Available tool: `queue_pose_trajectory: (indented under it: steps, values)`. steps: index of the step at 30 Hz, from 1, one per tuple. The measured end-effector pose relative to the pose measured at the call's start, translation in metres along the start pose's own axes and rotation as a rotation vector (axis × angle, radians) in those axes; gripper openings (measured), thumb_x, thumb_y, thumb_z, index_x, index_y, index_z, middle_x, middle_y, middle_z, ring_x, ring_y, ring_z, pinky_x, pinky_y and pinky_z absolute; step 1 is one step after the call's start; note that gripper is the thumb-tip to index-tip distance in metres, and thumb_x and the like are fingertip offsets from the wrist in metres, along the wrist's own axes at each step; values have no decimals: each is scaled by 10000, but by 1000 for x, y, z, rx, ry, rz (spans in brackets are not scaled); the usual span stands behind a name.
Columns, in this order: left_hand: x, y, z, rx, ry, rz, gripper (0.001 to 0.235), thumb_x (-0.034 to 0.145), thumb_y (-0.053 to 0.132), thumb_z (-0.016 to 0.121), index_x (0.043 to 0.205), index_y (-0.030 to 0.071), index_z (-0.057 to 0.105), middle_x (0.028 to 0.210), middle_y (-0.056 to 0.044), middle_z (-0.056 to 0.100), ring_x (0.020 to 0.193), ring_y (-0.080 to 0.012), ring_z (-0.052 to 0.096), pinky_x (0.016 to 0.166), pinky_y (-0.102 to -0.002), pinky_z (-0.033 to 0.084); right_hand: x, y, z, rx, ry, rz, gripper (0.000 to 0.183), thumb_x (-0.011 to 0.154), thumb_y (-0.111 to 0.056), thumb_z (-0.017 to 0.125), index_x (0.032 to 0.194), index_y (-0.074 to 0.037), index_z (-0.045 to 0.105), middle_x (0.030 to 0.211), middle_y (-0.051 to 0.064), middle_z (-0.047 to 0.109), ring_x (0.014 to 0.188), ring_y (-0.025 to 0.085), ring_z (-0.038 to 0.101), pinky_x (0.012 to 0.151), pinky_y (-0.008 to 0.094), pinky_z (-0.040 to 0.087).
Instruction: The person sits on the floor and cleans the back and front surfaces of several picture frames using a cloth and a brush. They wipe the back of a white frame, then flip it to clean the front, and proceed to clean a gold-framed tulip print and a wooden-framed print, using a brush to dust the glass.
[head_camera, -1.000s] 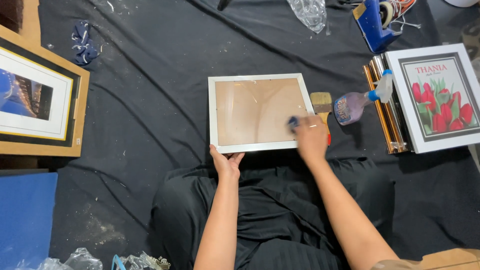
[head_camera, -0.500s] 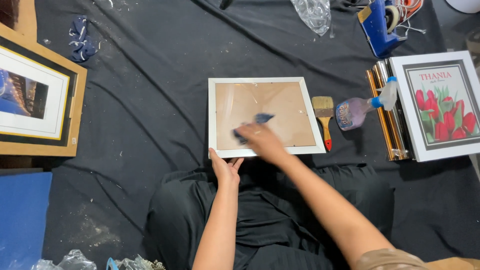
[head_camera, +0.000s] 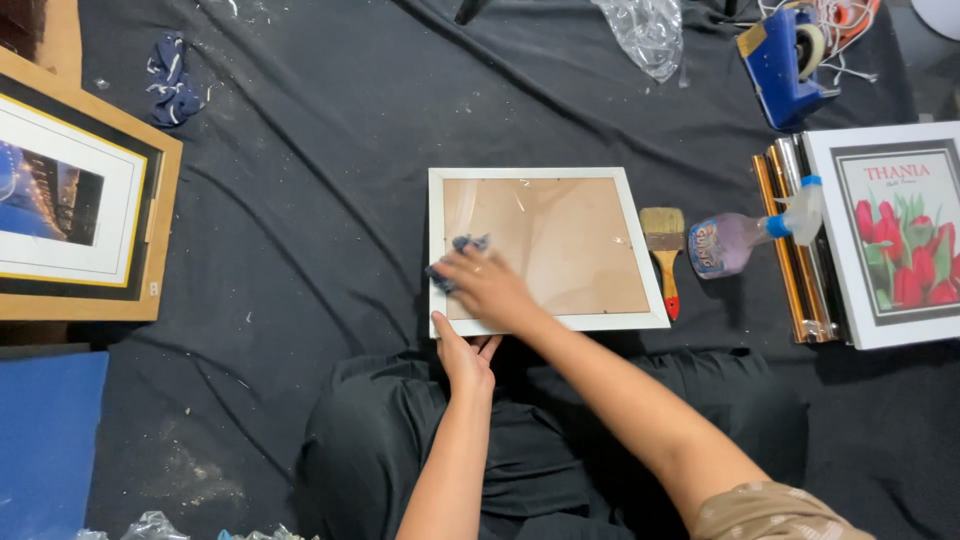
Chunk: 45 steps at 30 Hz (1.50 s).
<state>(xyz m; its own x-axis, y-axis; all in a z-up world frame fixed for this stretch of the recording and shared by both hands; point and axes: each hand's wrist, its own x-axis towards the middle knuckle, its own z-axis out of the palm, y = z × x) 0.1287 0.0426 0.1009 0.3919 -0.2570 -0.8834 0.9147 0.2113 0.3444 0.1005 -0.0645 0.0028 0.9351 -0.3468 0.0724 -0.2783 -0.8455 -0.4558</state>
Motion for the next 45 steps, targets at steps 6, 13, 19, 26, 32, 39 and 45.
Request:
queue_pose_trajectory:
  steps: [6, 13, 19, 26, 32, 39, 45]
  values:
    - [-19, 8, 7, -29, 68, -71, 953, 936, 685, 539, 1626, 182, 116, 1654, -134, 82, 1421, -467, 374, 1128, -592, 451, -22, 161, -39, -403, 192, 451, 447, 957, -290, 653, 1403, -276, 634, 1439, 56, 611, 1402, 316, 491, 1119, 643, 294]
    - [-12, 3, 9, -12, 105, -54, 944, 945, 685, 528, 1627, 175, 119, 1631, -120, 106, 1400, -436, 369, 1146, -603, 416, 18, 134, 23, -254, 371, 590, 307, 1028, -105, 525, 1255, 47, 664, 1175, 293, 687, 1159, 437, 649, 1021, 586, 462]
    - [-17, 4, 14, 2, 168, -31, 963, 945, 657, 552, 1630, 142, 114, 1632, -180, 51, 1407, -455, 338, 1129, -620, 428, 79, 40, 18, -94, -13, 104, 485, 1031, -271, 549, 1504, -351, 480, 1532, 32, 530, 1481, 300, 410, 1191, 605, 276]
    - [-38, 12, 26, -6, 173, -35, 869, 975, 635, 499, 1610, 143, 168, 1584, -154, 177, 1366, -407, 399, 1119, -605, 446, 28, 188, -46, -150, 147, 344, 311, 1064, -172, 503, 1330, -266, 633, 1377, 13, 654, 1357, 261, 548, 1103, 537, 396]
    - [-40, 11, 26, 24, 159, -37, 885, 979, 627, 494, 1611, 111, 151, 1599, -172, 162, 1378, -426, 406, 1111, -599, 456, 13, 221, -11, -377, 393, 718, 303, 1047, -210, 540, 1328, -150, 635, 1244, 105, 677, 1231, 343, 561, 1006, 525, 427]
    - [-5, -7, 4, 18, 173, 15, 863, 980, 633, 520, 1597, 122, 199, 1554, -159, 240, 1312, -428, 462, 1071, -611, 488, 78, 43, 21, 50, -59, 146, 472, 1021, -154, 543, 1459, -329, 548, 1483, 26, 584, 1405, 292, 510, 1165, 444, 367]
    - [-20, -1, 11, -9, 141, -2, 858, 986, 626, 503, 1598, 115, 185, 1565, -158, 218, 1363, -442, 421, 1104, -629, 443, 13, 140, -43, -195, 206, 376, 253, 1052, -198, 490, 1193, -221, 699, 1173, 63, 731, 1193, 282, 656, 1007, 458, 486]
